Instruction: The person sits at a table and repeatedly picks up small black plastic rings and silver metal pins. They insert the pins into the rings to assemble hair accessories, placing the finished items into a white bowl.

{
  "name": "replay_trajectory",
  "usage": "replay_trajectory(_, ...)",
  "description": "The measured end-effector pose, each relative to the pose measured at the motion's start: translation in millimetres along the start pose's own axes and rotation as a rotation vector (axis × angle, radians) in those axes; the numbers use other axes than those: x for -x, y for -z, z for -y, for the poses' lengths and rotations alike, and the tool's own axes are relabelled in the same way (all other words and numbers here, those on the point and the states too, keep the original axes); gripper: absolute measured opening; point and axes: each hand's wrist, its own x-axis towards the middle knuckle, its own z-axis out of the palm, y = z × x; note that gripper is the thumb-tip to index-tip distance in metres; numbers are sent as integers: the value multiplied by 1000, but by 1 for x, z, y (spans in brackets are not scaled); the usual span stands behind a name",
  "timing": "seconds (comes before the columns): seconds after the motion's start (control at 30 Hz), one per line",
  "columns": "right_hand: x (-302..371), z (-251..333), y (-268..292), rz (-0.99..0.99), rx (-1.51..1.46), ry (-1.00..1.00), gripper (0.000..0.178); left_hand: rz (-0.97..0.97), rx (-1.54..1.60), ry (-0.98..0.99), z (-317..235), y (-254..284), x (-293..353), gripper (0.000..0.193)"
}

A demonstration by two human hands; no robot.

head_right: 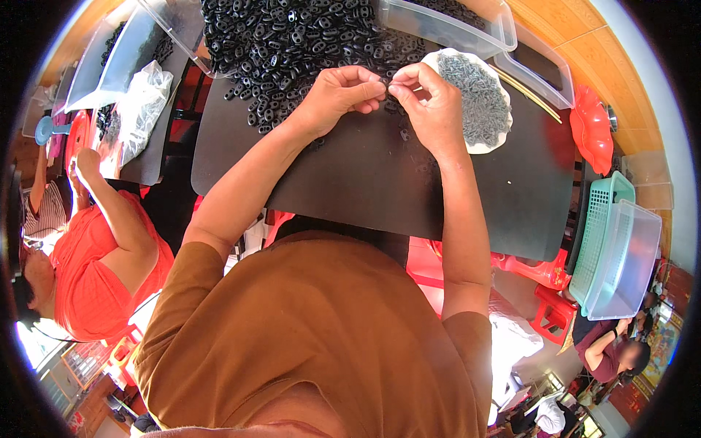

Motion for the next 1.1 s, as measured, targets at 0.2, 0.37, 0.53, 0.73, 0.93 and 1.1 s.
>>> replay_trajectory(0.2, 1, -4, 1, -39, -65, 18, 11, -17, -2, -9, 0, 2, -2, 15)
replay_trajectory(0.37, 0, -2, 1, -37, -49, 29, 12, -17, -3, -16, 4, 4, -2, 15)
replay_trajectory(0.53, 0, -2, -1, -35, -52, 18, 12, -6, -10, -17, 2, 2, -1, 15)
replay_trajectory(0.73, 1, -2, -1, -26, -35, 16, 12, -9, -36, -30, 1, 1, -1, 15)
replay_trajectory(0.93, 1, 0, -1, -39, 6, 33, 12, -16, -67, -38, 0, -1, 0, 16)
replay_trajectory(1.1, 0, 0, -1, -39, -15, 40, 11, -18, -68, -37, 1, 0, -1, 16)
